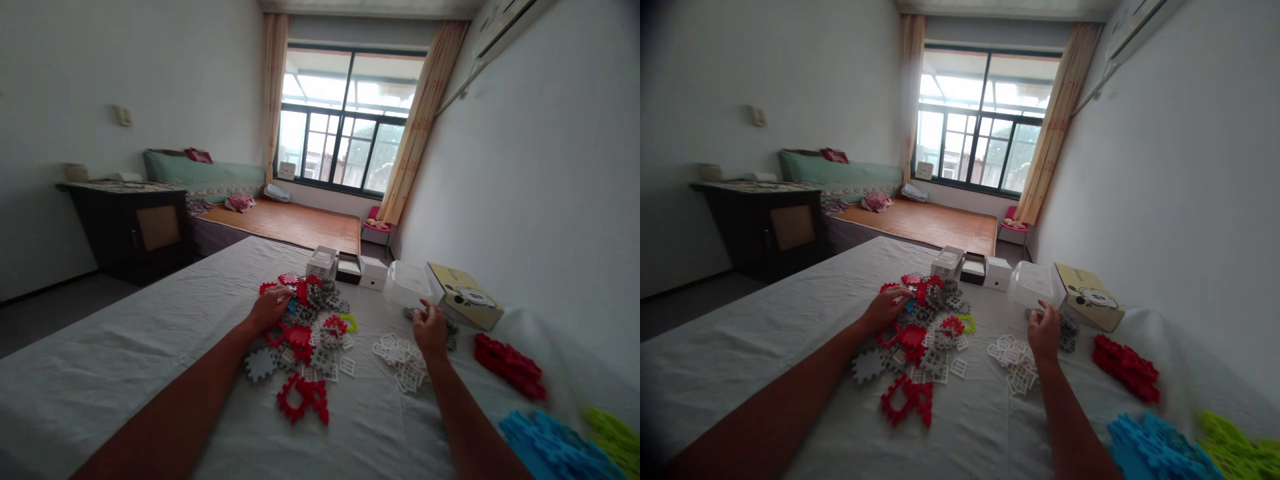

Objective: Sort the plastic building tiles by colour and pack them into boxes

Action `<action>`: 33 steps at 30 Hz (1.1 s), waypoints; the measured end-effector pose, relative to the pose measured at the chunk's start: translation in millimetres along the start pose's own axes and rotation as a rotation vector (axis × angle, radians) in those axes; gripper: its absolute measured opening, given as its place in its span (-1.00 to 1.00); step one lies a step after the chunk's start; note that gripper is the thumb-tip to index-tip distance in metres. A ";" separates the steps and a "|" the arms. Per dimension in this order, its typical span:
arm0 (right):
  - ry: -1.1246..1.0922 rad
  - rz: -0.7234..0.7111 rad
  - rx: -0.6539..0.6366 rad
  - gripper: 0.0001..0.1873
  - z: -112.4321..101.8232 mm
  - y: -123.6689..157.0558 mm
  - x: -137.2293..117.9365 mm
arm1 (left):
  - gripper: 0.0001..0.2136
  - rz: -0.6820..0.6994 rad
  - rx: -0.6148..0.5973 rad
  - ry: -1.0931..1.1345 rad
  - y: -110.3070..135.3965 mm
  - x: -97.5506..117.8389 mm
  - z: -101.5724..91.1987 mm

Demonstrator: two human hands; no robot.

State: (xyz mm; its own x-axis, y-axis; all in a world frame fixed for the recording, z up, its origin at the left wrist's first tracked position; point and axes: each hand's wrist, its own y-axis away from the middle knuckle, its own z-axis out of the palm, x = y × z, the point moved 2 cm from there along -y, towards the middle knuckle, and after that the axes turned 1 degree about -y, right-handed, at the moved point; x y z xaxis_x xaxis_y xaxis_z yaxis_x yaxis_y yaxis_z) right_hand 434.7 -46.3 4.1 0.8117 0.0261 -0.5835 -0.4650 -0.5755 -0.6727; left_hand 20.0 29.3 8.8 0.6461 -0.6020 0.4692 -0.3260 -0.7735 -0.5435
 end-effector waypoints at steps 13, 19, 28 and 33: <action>-0.155 -0.556 -0.721 -0.62 37.9 99.6 -121.4 | -0.68 0.049 -0.238 -0.196 16.0 38.5 -1.1; -0.222 -0.513 -0.650 -0.70 33.8 90.9 -118.8 | -0.58 -0.022 -0.275 -0.021 11.9 32.0 5.0; -0.502 -0.305 -0.685 -0.68 20.2 91.6 -149.1 | -0.73 0.037 -0.349 0.405 11.3 61.4 6.4; -0.525 -0.293 -0.651 -0.74 16.8 78.9 -147.8 | -0.71 0.009 -0.393 0.473 15.8 73.1 12.3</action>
State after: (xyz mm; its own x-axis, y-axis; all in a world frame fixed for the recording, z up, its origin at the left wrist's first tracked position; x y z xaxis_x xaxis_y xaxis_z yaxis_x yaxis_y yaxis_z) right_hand 272.1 -81.9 29.6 0.5251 0.5255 -0.6694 0.1593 -0.8334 -0.5292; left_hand 70.5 -24.5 25.9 0.2958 -0.5616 0.7727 -0.6181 -0.7293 -0.2934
